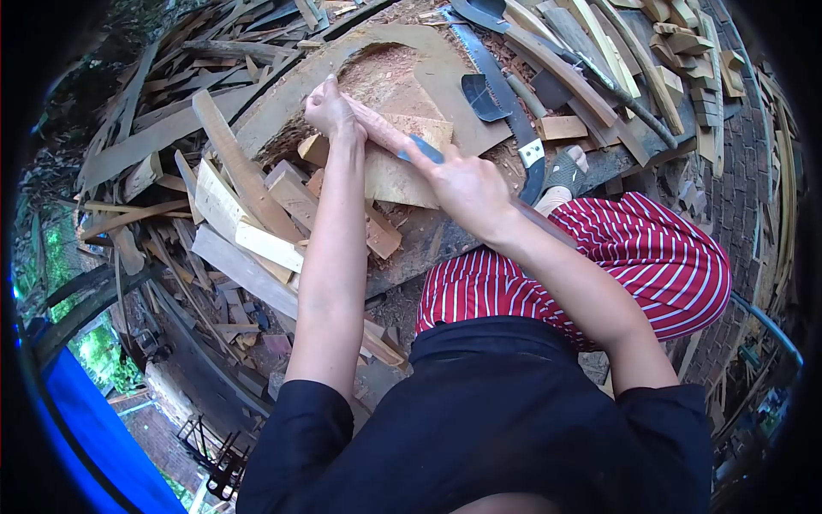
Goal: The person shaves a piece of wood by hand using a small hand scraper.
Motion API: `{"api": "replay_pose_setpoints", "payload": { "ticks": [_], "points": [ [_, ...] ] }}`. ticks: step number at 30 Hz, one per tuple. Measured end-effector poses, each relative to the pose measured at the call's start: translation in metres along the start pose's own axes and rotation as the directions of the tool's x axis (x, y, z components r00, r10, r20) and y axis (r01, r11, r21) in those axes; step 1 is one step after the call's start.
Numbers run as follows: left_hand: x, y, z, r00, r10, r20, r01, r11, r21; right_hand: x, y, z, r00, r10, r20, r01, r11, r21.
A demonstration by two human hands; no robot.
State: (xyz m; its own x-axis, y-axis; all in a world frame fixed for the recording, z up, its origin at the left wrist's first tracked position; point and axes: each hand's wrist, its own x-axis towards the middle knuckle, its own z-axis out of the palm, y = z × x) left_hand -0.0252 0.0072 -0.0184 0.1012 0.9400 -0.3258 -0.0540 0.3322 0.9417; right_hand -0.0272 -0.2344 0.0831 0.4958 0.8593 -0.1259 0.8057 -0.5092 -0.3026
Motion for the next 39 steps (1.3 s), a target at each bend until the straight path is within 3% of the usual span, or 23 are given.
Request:
{"api": "replay_pose_setpoints", "payload": {
  "ticks": [2, 9, 19, 23, 26, 28, 31, 33, 37, 39],
  "points": [
    [-0.007, 0.003, 0.003, 1.0, -0.003, -0.021, 0.003, 0.999, 0.032, 0.016, -0.008, 0.006, 0.997, -0.063, -0.047, 0.058, 0.992, -0.116],
    [-0.019, 0.018, 0.016, 0.991, 0.026, -0.129, 0.012, 0.959, 0.284, -0.014, 0.002, -0.007, 0.999, -0.027, -0.028, 0.024, 0.995, -0.092],
    [-0.013, 0.008, 0.019, 0.989, 0.049, -0.14, 0.011, 0.916, 0.401, -0.006, 0.012, -0.008, 0.998, -0.039, 0.041, 0.041, 0.998, -0.043],
    [-0.006, 0.012, 0.021, 0.994, 0.061, -0.094, -0.027, 0.943, 0.332, 0.02, 0.002, 0.002, 0.989, -0.082, -0.121, 0.076, 0.996, -0.053],
    [-0.011, 0.013, 0.018, 0.993, 0.053, -0.105, -0.013, 0.937, 0.35, -0.012, 0.018, -0.013, 0.999, -0.03, 0.019, 0.03, 0.999, 0.026],
    [-0.014, 0.013, 0.016, 0.994, 0.037, -0.105, 0.006, 0.922, 0.387, -0.009, 0.013, -0.01, 0.999, -0.036, 0.013, 0.036, 0.999, 0.038],
    [-0.008, 0.005, 0.013, 0.994, 0.04, -0.099, -0.01, 0.959, 0.283, 0.015, 0.002, -0.003, 0.999, -0.03, 0.022, 0.029, 0.999, 0.042],
    [-0.001, -0.001, 0.01, 0.995, 0.078, -0.055, -0.072, 0.992, 0.1, 0.019, -0.001, -0.001, 0.999, -0.037, -0.022, 0.037, 0.999, 0.009],
    [0.016, -0.008, -0.01, 0.996, -0.025, 0.084, 0.026, 1.0, -0.008, -0.02, 0.009, -0.012, 0.996, 0.01, 0.092, -0.018, 0.996, 0.088],
    [0.005, 0.007, -0.014, 0.875, -0.099, 0.474, 0.268, 0.914, -0.304, -0.026, 0.012, -0.012, 0.989, 0.003, 0.15, -0.026, 0.988, 0.153]
  ]
}}
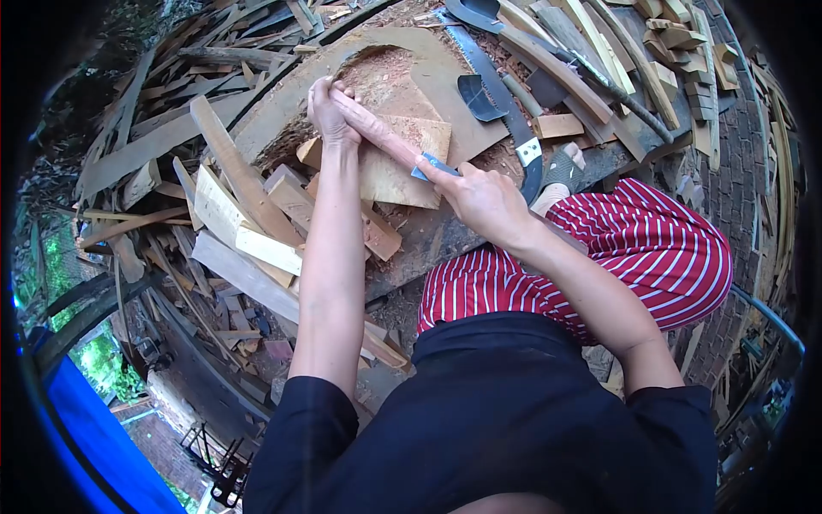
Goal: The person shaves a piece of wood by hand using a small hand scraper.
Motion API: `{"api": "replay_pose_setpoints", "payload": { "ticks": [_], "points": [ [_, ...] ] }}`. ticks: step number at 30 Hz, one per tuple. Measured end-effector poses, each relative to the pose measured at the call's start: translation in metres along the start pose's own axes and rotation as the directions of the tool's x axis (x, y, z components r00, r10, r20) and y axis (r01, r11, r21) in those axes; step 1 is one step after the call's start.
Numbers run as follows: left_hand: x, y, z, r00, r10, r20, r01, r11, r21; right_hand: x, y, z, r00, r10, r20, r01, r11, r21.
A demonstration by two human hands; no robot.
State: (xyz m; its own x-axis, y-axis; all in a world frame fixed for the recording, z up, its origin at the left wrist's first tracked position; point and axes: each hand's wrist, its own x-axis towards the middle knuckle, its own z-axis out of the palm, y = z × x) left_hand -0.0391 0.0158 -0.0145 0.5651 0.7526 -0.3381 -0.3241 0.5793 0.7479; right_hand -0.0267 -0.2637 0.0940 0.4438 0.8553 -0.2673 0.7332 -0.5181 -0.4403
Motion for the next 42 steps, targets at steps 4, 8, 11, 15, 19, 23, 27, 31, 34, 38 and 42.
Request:
{"api": "replay_pose_setpoints", "payload": {
  "ticks": [4, 8, 11, 15, 19, 23, 27, 31, 34, 38, 42],
  "points": [
    [-0.011, 0.015, 0.02, 0.974, -0.192, -0.12, 0.193, 0.981, -0.006, 0.016, 0.001, 0.009, 0.989, -0.027, -0.143, 0.029, 1.0, 0.012],
    [0.029, -0.027, 0.004, 0.925, 0.255, -0.283, -0.089, 0.866, 0.492, 0.011, -0.006, 0.006, 0.995, 0.062, -0.081, -0.06, 0.998, 0.023],
    [-0.003, -0.002, 0.034, 0.948, 0.021, -0.318, 0.091, 0.938, 0.335, 0.016, -0.006, 0.002, 0.996, 0.065, -0.056, -0.061, 0.996, 0.07],
    [0.006, 0.001, 0.019, 0.967, -0.079, -0.243, 0.135, 0.965, 0.226, 0.024, -0.003, 0.013, 0.996, 0.029, -0.081, -0.019, 0.992, 0.121],
    [0.004, 0.002, 0.016, 0.97, -0.086, -0.229, 0.126, 0.978, 0.164, 0.009, -0.007, 0.004, 0.999, 0.046, -0.007, -0.045, 0.992, 0.115],
    [0.004, -0.001, 0.012, 0.974, -0.115, -0.196, 0.138, 0.984, 0.109, 0.037, -0.008, 0.012, 0.993, -0.011, -0.119, 0.026, 0.991, 0.129],
    [0.002, 0.002, 0.012, 0.974, -0.121, -0.19, 0.141, 0.985, 0.095, 0.038, -0.01, 0.011, 0.994, 0.015, -0.112, 0.0, 0.991, 0.133],
    [-0.001, 0.003, 0.012, 0.979, -0.124, -0.164, 0.136, 0.989, 0.064, 0.032, -0.012, 0.01, 0.993, 0.044, -0.108, -0.027, 0.987, 0.159],
    [0.001, 0.004, 0.009, 0.981, -0.162, -0.111, 0.164, 0.986, 0.009, 0.046, -0.014, 0.008, 0.991, 0.034, -0.133, -0.008, 0.981, 0.193],
    [0.003, 0.005, 0.005, 0.98, -0.156, -0.122, 0.158, 0.987, 0.011, 0.02, -0.011, 0.003, 0.998, 0.055, -0.016, -0.051, 0.976, 0.21],
    [0.0, 0.002, 0.004, 0.988, -0.136, -0.077, 0.135, 0.991, -0.015, 0.044, -0.014, 0.008, 0.996, 0.01, -0.084, 0.012, 0.966, 0.257]
  ]
}}
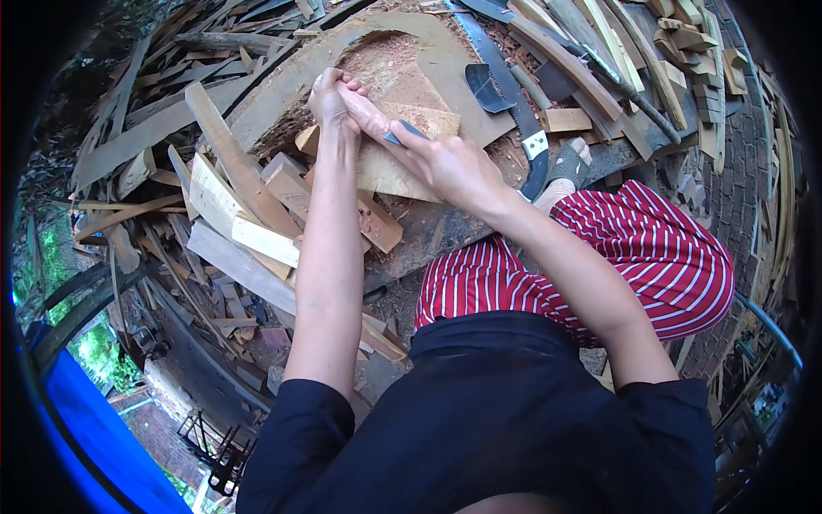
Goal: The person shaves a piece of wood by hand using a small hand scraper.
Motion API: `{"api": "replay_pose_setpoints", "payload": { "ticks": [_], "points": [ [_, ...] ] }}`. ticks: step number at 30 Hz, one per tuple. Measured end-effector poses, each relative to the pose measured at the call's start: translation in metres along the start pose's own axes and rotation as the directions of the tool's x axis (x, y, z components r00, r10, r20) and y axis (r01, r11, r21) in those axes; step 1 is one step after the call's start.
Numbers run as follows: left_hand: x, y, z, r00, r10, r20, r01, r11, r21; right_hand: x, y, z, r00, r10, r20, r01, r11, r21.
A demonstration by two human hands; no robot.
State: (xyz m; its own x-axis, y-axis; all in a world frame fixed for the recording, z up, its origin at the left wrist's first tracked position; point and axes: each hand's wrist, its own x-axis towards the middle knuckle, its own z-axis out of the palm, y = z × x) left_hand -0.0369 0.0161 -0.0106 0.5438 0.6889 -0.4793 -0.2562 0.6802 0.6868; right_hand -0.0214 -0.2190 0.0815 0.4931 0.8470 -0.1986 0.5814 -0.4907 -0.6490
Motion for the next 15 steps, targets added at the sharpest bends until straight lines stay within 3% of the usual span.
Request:
{"api": "replay_pose_setpoints", "payload": {
  "ticks": [8, 10, 12, 14, 15],
  "points": [
    [0.006, -0.002, -0.01, 0.998, -0.021, 0.06, 0.023, 0.999, -0.038, 0.007, -0.011, -0.007, 1.0, 0.011, -0.007, -0.011, 0.999, -0.043],
    [0.007, 0.0, -0.012, 0.991, -0.06, 0.123, 0.074, 0.99, -0.119, 0.013, -0.006, -0.006, 1.0, -0.005, -0.006, 0.005, 1.0, -0.029],
    [0.001, -0.002, -0.014, 0.987, -0.017, 0.162, 0.026, 0.998, -0.05, 0.005, -0.002, -0.001, 1.0, -0.015, 0.009, 0.015, 1.0, -0.01],
    [-0.013, 0.004, 0.009, 0.994, 0.052, -0.099, -0.025, 0.964, 0.263, -0.001, 0.008, -0.002, 0.998, -0.056, -0.042, 0.056, 0.998, -0.006],
    [-0.01, 0.007, 0.004, 0.993, 0.102, -0.058, -0.066, 0.891, 0.45, -0.012, 0.011, -0.001, 0.995, -0.064, -0.076, 0.059, 0.996, -0.07]
  ]
}}
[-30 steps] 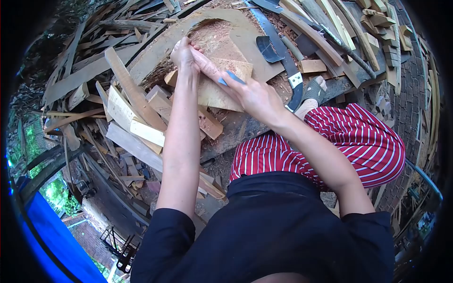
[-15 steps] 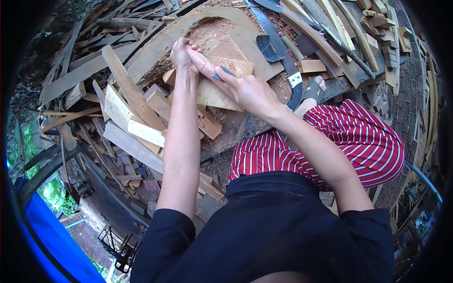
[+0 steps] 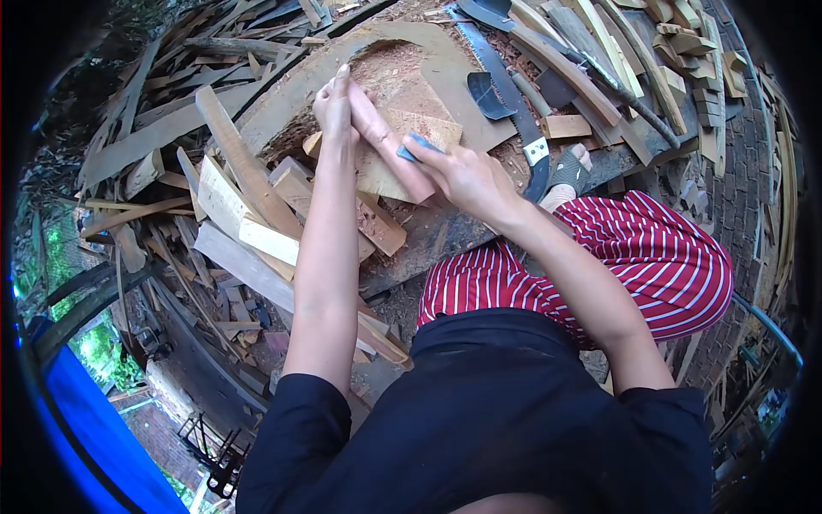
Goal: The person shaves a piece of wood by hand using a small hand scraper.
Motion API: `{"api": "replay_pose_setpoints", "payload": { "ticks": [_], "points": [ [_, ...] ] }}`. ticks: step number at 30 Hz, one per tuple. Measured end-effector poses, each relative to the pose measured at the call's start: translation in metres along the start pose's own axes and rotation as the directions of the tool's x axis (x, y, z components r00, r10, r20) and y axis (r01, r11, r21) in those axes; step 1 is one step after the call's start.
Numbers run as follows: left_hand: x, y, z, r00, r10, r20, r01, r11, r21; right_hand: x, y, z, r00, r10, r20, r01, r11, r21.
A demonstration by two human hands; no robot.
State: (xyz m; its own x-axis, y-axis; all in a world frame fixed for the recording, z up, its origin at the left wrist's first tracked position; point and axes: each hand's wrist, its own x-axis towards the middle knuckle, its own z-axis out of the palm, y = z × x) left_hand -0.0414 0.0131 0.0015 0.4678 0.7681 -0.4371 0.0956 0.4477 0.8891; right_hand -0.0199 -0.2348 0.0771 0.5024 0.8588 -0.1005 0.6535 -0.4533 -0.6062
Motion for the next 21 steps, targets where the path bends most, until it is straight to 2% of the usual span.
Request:
{"api": "replay_pose_setpoints", "payload": {
  "ticks": [1, 3, 5, 7, 8, 9, 11, 16, 18, 21],
  "points": [
    [0.001, -0.002, 0.001, 1.0, 0.002, 0.001, -0.002, 1.0, 0.002, -0.01, 0.0, -0.003, 1.0, 0.0, -0.002, 0.0, 1.0, 0.002],
    [-0.001, -0.006, 0.001, 0.998, 0.001, -0.063, -0.007, 0.995, -0.098, -0.028, 0.0, -0.007, 0.984, 0.062, 0.167, -0.057, 0.998, -0.036],
    [-0.002, -0.003, 0.011, 0.999, 0.025, -0.039, -0.029, 0.994, -0.107, -0.03, 0.007, -0.005, 0.983, 0.092, 0.156, -0.091, 0.996, -0.014],
    [0.003, -0.004, 0.024, 0.962, 0.203, -0.185, -0.228, 0.966, -0.123, -0.029, 0.015, -0.004, 0.985, 0.169, 0.038, -0.172, 0.983, 0.066],
    [0.004, -0.002, 0.024, 0.985, 0.122, -0.121, -0.136, 0.985, -0.109, -0.025, 0.019, -0.001, 0.995, 0.089, -0.034, -0.086, 0.992, 0.095],
    [0.002, -0.002, 0.024, 0.984, 0.121, -0.13, -0.136, 0.984, -0.112, -0.023, 0.018, -0.001, 0.996, 0.083, -0.028, -0.08, 0.992, 0.093],
    [0.005, -0.004, 0.031, 0.98, 0.137, -0.143, -0.133, 0.99, 0.036, -0.016, 0.01, -0.006, 0.99, 0.125, 0.07, -0.125, 0.992, 0.002],
    [0.003, -0.002, 0.034, 0.974, 0.123, -0.192, -0.123, 0.992, 0.01, -0.008, -0.004, -0.009, 0.979, 0.148, 0.143, -0.14, 0.988, -0.065],
    [-0.001, 0.001, 0.038, 0.973, 0.112, -0.2, -0.108, 0.994, 0.03, 0.013, -0.01, -0.007, 0.986, 0.131, 0.103, -0.114, 0.98, -0.16],
    [0.003, -0.003, 0.038, 0.964, 0.127, -0.233, -0.111, 0.99, 0.084, 0.002, -0.008, -0.004, 0.996, 0.086, 0.035, -0.076, 0.972, -0.223]
  ]
}}
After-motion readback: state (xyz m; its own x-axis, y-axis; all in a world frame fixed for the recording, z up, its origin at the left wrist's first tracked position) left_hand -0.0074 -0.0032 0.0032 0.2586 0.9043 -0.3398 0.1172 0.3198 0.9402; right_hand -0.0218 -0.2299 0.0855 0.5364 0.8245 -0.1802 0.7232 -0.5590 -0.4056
